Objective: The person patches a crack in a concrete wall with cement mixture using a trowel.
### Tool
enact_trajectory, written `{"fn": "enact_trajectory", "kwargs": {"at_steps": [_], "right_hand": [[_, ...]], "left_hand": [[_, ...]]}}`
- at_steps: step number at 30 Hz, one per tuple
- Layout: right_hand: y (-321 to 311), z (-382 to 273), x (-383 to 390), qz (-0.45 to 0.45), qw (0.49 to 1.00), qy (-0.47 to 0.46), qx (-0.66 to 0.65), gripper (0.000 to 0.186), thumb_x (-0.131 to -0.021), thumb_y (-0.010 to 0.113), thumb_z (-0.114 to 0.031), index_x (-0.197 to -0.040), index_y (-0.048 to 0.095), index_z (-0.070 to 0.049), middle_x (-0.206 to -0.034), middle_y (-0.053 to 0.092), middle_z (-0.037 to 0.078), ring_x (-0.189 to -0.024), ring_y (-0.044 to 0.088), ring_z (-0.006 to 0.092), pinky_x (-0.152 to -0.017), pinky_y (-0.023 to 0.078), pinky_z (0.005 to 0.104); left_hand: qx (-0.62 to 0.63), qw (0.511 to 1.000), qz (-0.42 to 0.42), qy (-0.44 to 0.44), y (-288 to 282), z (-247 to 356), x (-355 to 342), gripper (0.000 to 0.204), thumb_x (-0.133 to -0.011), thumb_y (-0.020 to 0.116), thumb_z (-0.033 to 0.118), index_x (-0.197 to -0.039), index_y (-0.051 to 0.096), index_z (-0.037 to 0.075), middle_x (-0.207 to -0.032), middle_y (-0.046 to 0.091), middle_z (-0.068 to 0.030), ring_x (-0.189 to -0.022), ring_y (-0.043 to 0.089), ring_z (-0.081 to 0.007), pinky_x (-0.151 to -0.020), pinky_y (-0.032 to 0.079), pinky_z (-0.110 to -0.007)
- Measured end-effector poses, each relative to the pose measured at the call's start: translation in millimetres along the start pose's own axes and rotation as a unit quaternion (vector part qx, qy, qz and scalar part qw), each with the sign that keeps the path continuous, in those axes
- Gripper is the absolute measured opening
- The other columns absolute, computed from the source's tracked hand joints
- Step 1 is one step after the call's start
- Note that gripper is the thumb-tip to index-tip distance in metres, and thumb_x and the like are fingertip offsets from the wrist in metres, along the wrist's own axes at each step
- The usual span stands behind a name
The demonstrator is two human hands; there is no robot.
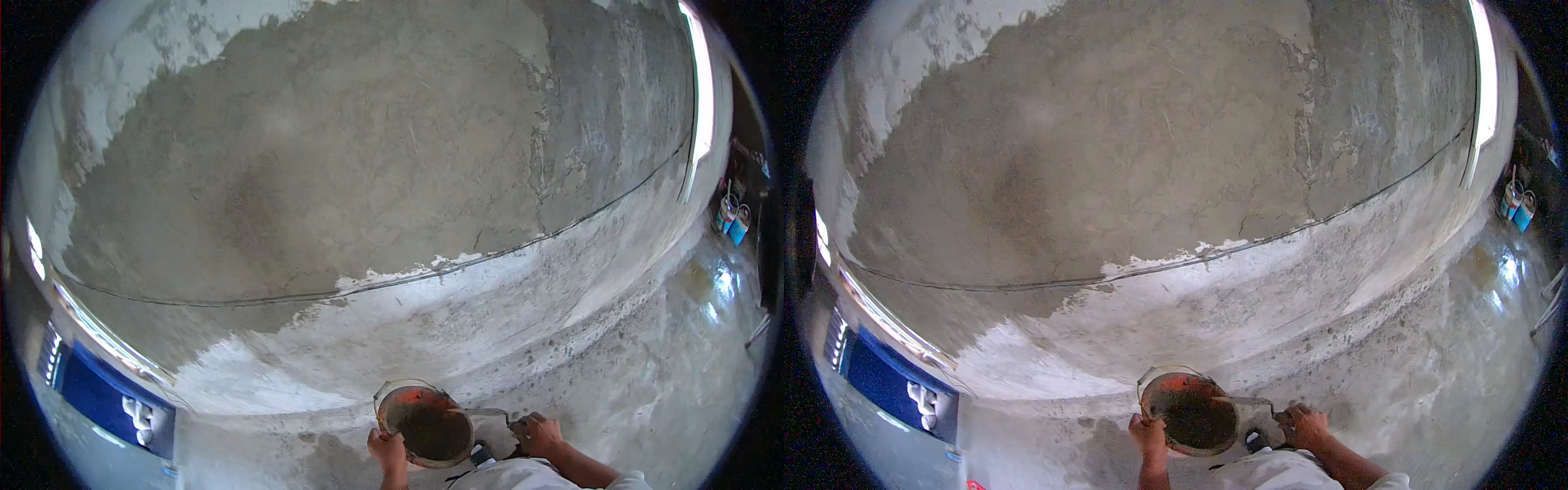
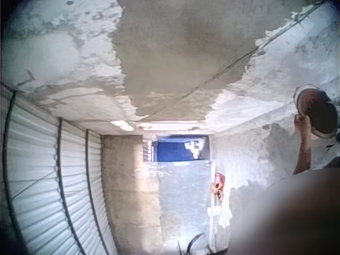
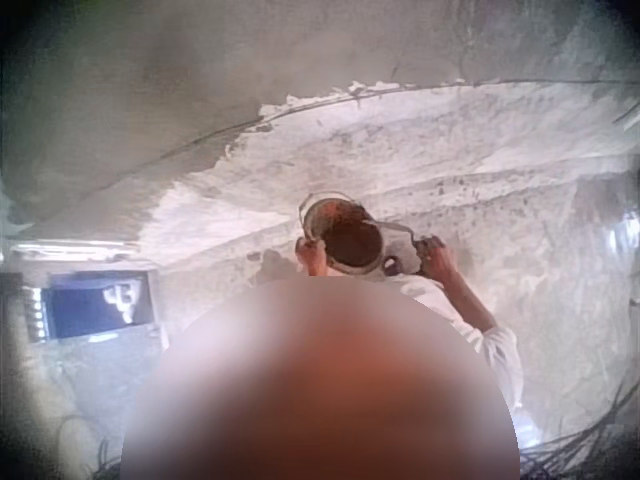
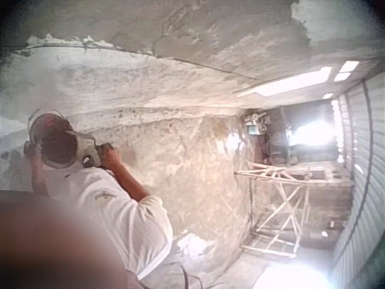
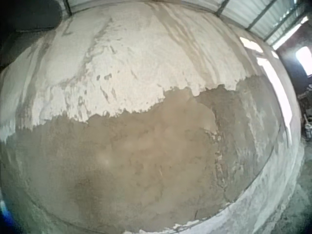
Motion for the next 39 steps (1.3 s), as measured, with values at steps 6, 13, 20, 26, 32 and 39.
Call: {"fn": "enact_trajectory", "kwargs": {"at_steps": [6, 13, 20, 26, 32, 39], "right_hand": [[-23, -41, 2, -0.066, 0.996, -0.059, -0.026, 0.048, -0.086, 0.069, -0.04, -0.125, 0.057, -0.014, -0.117, 0.07, 0.013, -0.105, 0.069, 0.0355, -0.084, 0.056, 0.0524], [32, -53, 26, -0.184, 0.979, -0.054, 0.068, 0.061, -0.086, 0.068, -0.05, -0.13, 0.053, -0.009, -0.101, 0.073, 0.02, -0.091, 0.071, 0.0412, -0.08, 0.056, 0.0536], [117, 4, 100, -0.134, 0.908, 0.037, -0.396, 0.065, -0.085, 0.075, -0.043, -0.138, 0.053, -0.012, -0.128, 0.061, 0.026, -0.116, 0.062, 0.0396, -0.092, 0.052, 0.0515], [50, -27, 119, -0.058, 0.992, 0.022, -0.112, 0.056, -0.081, 0.073, -0.047, -0.121, 0.061, -0.01, -0.095, 0.075, 0.018, -0.088, 0.071, 0.0411, -0.078, 0.057, 0.0511], [23, -98, 119, -0.011, 0.992, -0.027, -0.126, 0.044, -0.085, 0.071, -0.039, -0.12, 0.065, -0.014, -0.1, 0.074, 0.016, -0.091, 0.07, 0.0421, -0.079, 0.057, 0.0508], [19, -183, 73, -0.148, 0.964, -0.142, 0.169, 0.048, -0.09, 0.059, -0.024, -0.138, 0.059, -0.03, -0.132, 0.064, 0.007, -0.121, 0.063, 0.0288, -0.09, 0.056, 0.0525]], "left_hand": [[-0.04, 0.999, 0.028, -0.007, -23, -35, -1, 0.027, -0.063, 0.072, 0.003, -0.076, 0.048, 0.002, -0.07, 0.057, -0.0134, -0.064, 0.06, -0.029, -0.063, 0.048, -0.045], [-0.147, 0.98, 0.108, 0.076, -39, -51, 26, 0.046, -0.079, 0.075, 0.022, -0.108, 0.05, -0.004, -0.097, 0.065, -0.0301, -0.095, 0.065, -0.0493, -0.083, 0.05, -0.055], [-0.191, 0.974, 0.099, 0.066, -56, -46, 72, 0.056, -0.08, 0.073, 0.021, -0.124, 0.048, -0.003, -0.104, 0.066, -0.0301, -0.1, 0.064, -0.0504, -0.088, 0.05, -0.056], [-0.117, 0.991, 0.044, 0.041, -99, -51, 72, 0.064, -0.077, 0.073, 0.015, -0.132, 0.046, -0.003, -0.113, 0.063, -0.0325, -0.109, 0.061, -0.0489, -0.093, 0.048, -0.053], [-0.113, 0.979, 0.041, 0.166, -143, -70, 53, 0.063, -0.077, 0.073, 0.013, -0.133, 0.049, -0.003, -0.115, 0.063, -0.0306, -0.109, 0.062, -0.0465, -0.094, 0.048, -0.05], [-0.151, 0.95, 0.052, 0.269, -207, -20, 28, 0.067, -0.08, 0.075, 0.011, -0.138, 0.046, -0.002, -0.108, 0.066, -0.0218, -0.099, 0.068, -0.0326, -0.089, 0.053, -0.041]]}}
Point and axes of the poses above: each hand's wrist, its own x-axis away from the middle knuckle, its own y-axis out of the palm, z = x × y, the point moved 2 cm from there along -x, towards the middle knuckle
